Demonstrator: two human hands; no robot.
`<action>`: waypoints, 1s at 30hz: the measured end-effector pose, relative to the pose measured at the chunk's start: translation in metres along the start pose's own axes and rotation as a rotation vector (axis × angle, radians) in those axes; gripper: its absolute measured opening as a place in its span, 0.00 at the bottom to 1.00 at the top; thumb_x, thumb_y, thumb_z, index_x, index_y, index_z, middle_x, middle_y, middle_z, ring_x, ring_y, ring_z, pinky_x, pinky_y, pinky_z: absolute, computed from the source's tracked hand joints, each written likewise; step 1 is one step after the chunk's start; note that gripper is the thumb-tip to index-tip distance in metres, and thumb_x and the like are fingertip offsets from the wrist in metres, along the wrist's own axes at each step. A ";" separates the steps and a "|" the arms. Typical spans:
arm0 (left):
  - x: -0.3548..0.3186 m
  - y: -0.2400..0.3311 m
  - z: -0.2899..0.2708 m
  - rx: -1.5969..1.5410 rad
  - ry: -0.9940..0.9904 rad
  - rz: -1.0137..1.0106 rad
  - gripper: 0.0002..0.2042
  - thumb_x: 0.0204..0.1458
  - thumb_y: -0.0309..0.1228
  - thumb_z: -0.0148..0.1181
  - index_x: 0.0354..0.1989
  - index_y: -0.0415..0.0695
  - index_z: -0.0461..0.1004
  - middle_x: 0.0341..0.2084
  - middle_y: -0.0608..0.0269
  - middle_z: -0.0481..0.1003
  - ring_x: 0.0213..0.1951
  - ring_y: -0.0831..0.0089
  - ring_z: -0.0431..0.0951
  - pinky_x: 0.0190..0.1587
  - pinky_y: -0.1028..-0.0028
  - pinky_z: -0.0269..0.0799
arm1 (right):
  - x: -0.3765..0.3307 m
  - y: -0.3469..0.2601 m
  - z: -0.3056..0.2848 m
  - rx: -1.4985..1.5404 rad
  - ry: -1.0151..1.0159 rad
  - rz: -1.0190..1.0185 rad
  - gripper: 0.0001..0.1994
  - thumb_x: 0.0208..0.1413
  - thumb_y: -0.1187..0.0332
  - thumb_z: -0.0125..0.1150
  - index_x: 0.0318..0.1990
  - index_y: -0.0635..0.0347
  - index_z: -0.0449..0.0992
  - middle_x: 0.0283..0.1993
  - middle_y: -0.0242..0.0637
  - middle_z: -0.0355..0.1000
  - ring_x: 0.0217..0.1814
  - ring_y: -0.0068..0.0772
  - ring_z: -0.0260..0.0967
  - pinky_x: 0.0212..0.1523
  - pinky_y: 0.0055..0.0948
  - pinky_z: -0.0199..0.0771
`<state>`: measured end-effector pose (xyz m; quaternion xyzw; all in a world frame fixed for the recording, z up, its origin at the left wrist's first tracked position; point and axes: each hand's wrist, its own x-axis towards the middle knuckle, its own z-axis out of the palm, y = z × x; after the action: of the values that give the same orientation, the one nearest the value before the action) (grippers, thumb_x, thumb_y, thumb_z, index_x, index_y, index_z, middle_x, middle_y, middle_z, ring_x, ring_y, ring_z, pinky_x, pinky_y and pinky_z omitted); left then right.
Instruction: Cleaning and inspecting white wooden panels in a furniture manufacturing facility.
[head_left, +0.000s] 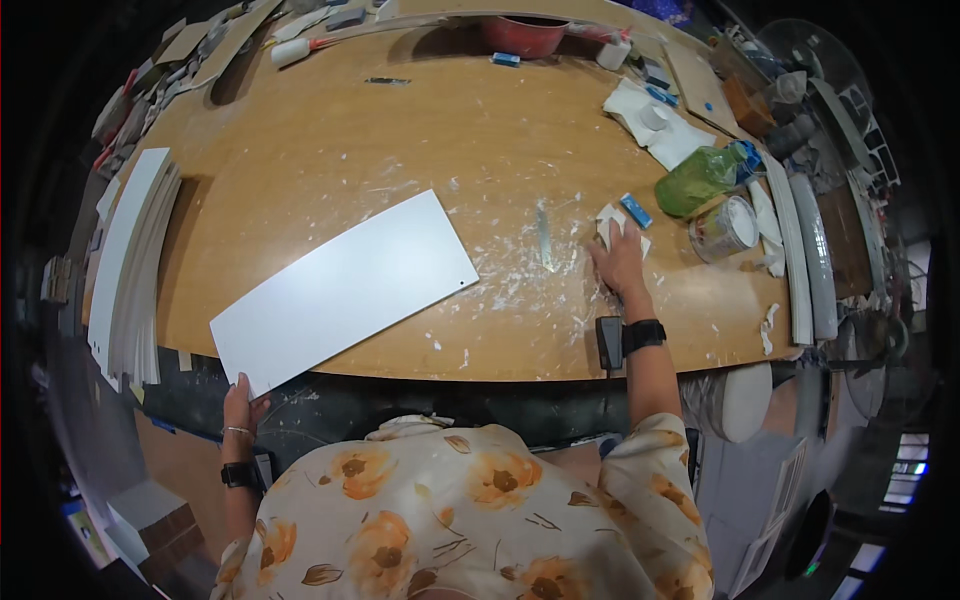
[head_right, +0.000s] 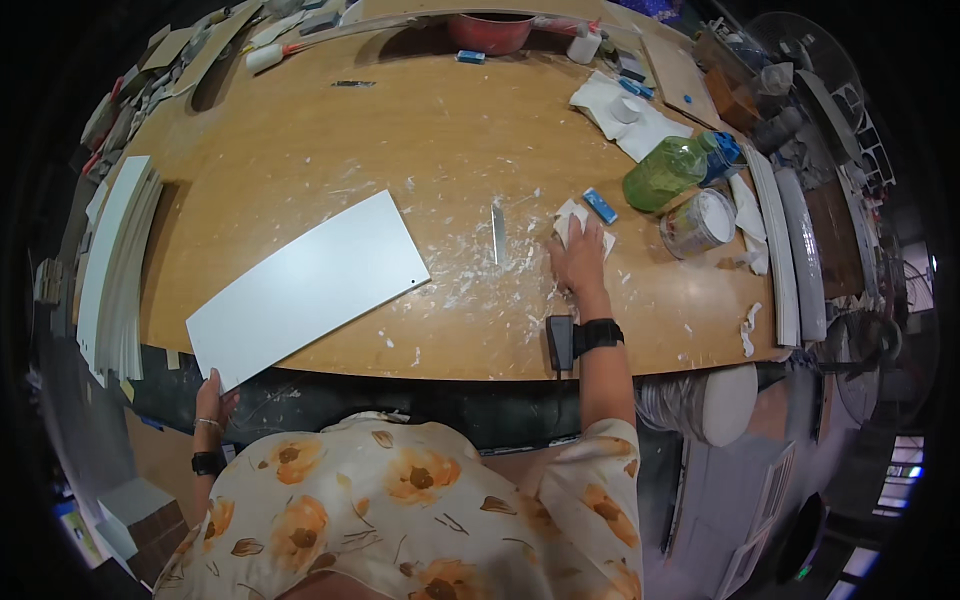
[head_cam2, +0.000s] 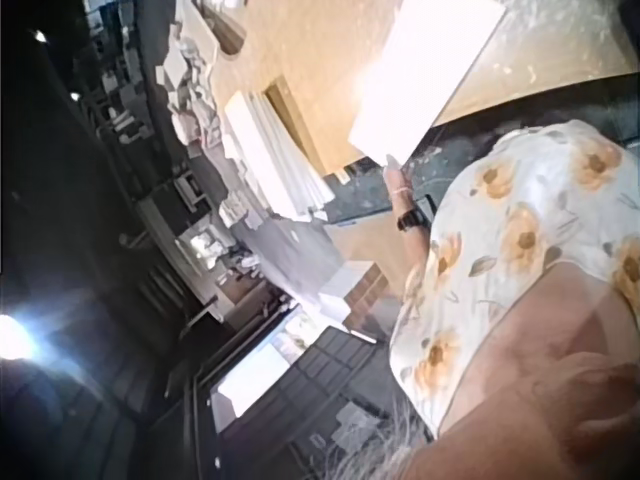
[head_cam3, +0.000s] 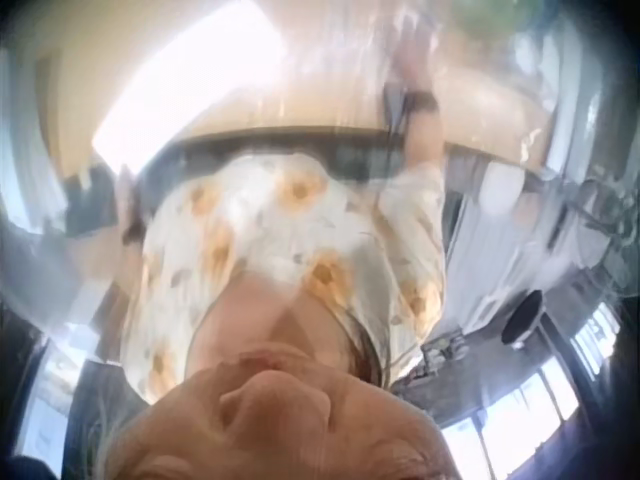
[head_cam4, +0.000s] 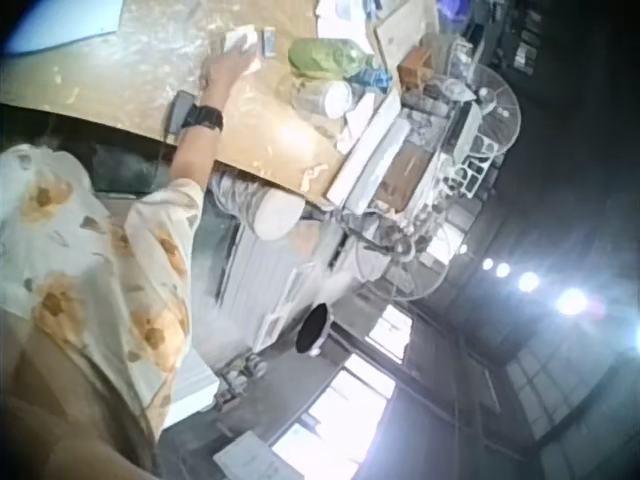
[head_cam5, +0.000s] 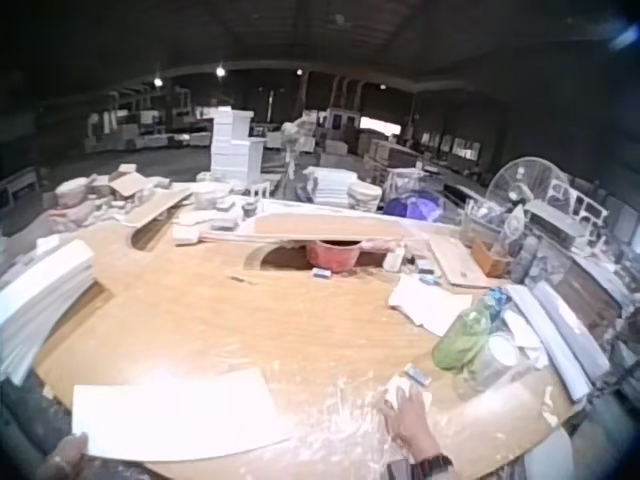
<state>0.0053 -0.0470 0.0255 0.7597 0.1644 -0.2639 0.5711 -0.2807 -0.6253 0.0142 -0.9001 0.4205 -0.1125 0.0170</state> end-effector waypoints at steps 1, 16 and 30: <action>0.006 0.001 0.003 0.017 -0.011 0.006 0.20 0.51 0.47 0.47 0.39 0.40 0.64 0.27 0.60 0.72 0.23 0.72 0.74 0.21 0.79 0.70 | 0.005 0.016 0.004 0.020 0.010 -0.040 0.30 0.45 0.57 0.55 0.53 0.67 0.58 0.55 0.56 0.55 0.57 0.53 0.52 0.57 0.40 0.51; 0.034 0.000 -0.008 0.059 -0.300 0.004 0.22 0.53 0.46 0.44 0.43 0.37 0.62 0.30 0.57 0.72 0.23 0.70 0.75 0.19 0.78 0.71 | 0.020 -0.100 -0.062 1.814 -0.098 0.271 0.18 0.58 0.62 0.37 0.52 0.63 0.60 0.50 0.38 0.65 0.51 0.37 0.63 0.53 0.31 0.62; 0.023 0.022 -0.027 -0.801 -0.554 -0.228 0.47 0.41 0.69 0.25 0.52 0.33 0.57 0.47 0.45 0.65 0.47 0.59 0.70 0.49 0.65 0.66 | -0.168 -0.489 0.014 0.718 -0.407 -1.288 0.23 0.42 0.72 0.50 0.51 0.56 0.64 0.59 0.46 0.54 0.63 0.41 0.49 0.63 0.41 0.42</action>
<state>0.0414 -0.0287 0.0351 0.3594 0.1772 -0.4326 0.8077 -0.0140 -0.1824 0.0301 -0.9098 -0.2612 -0.0620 0.3166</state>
